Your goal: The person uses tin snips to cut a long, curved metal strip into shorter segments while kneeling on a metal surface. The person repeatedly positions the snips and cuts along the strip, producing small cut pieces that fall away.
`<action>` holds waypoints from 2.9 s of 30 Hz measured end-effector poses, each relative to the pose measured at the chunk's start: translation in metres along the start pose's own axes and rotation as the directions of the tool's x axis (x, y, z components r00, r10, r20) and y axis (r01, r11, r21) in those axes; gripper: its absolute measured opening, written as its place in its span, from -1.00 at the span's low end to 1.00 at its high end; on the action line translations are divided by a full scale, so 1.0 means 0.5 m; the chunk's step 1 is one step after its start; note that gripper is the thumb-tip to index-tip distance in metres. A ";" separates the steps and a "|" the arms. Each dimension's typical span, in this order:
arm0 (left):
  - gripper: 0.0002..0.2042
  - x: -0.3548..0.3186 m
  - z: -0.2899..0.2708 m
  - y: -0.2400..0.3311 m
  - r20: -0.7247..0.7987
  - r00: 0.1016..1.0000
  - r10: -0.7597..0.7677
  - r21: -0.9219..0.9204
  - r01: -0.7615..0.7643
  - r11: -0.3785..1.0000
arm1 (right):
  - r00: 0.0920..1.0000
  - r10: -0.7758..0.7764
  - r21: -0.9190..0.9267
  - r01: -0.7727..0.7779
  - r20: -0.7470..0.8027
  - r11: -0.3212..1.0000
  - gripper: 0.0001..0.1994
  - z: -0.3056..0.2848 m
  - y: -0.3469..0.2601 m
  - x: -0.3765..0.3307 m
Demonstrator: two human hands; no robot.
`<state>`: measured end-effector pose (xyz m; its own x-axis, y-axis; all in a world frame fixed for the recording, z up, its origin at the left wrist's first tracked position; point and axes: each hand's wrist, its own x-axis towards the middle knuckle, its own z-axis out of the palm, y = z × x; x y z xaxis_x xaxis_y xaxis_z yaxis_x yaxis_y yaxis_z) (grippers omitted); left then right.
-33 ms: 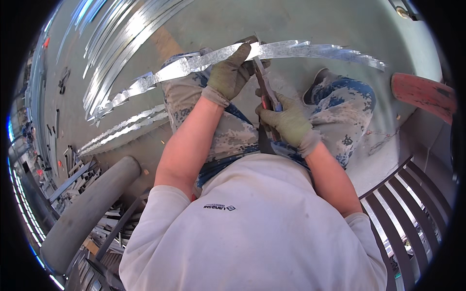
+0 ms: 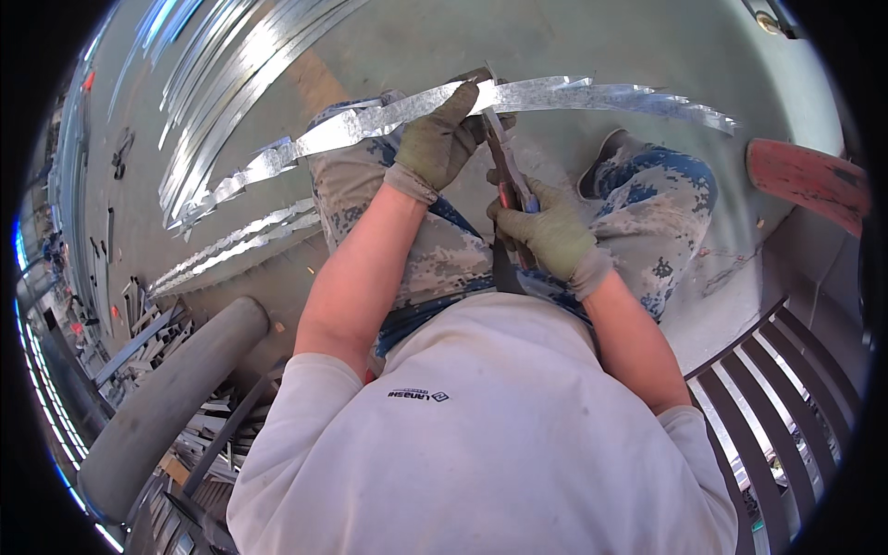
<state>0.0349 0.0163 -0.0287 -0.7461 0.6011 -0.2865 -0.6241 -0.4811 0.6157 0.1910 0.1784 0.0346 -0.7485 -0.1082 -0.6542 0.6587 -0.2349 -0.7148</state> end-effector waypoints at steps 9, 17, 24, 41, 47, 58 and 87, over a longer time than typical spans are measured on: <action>-0.59 0.004 0.015 0.002 -0.043 0.999 -0.002 -0.074 -0.001 0.997 | 0.998 -0.001 0.098 -0.005 0.061 0.995 -0.50 -0.012 0.003 0.012; -0.61 0.003 0.006 -0.002 -0.049 0.998 -0.034 -0.083 0.030 0.996 | 0.960 0.027 0.378 -0.136 0.280 0.916 -0.36 -0.043 0.008 0.024; -0.59 0.008 -0.008 -0.003 0.038 0.999 -0.022 -0.065 0.025 0.998 | 0.921 -0.016 0.505 -0.199 0.389 0.840 -0.33 -0.052 0.017 0.025; -0.61 0.011 -0.007 -0.001 0.016 1.000 -0.013 -0.090 0.014 0.996 | 0.921 0.011 0.491 -0.218 0.391 0.843 -0.30 -0.044 0.001 0.016; -0.61 0.011 0.001 -0.007 -0.006 1.000 0.028 -0.083 -0.029 0.996 | 0.979 0.001 0.323 -0.068 0.203 0.944 -0.35 -0.044 -0.017 -0.031; -0.61 0.017 0.011 -0.025 -0.058 0.996 0.068 -0.111 -0.074 0.991 | 0.997 -0.013 0.119 0.004 0.078 0.993 -0.39 -0.048 -0.019 -0.024; -0.46 0.025 0.069 -0.033 -0.087 0.994 -0.061 -0.065 0.055 0.996 | 0.998 -0.062 0.080 0.062 -0.004 0.995 -0.21 -0.010 -0.018 -0.008</action>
<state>0.0436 0.0537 -0.0172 -0.7241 0.5716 -0.3861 -0.6782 -0.4878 0.5496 0.1886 0.1858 0.0423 -0.7876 -0.0896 -0.6097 0.6027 -0.3180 -0.7319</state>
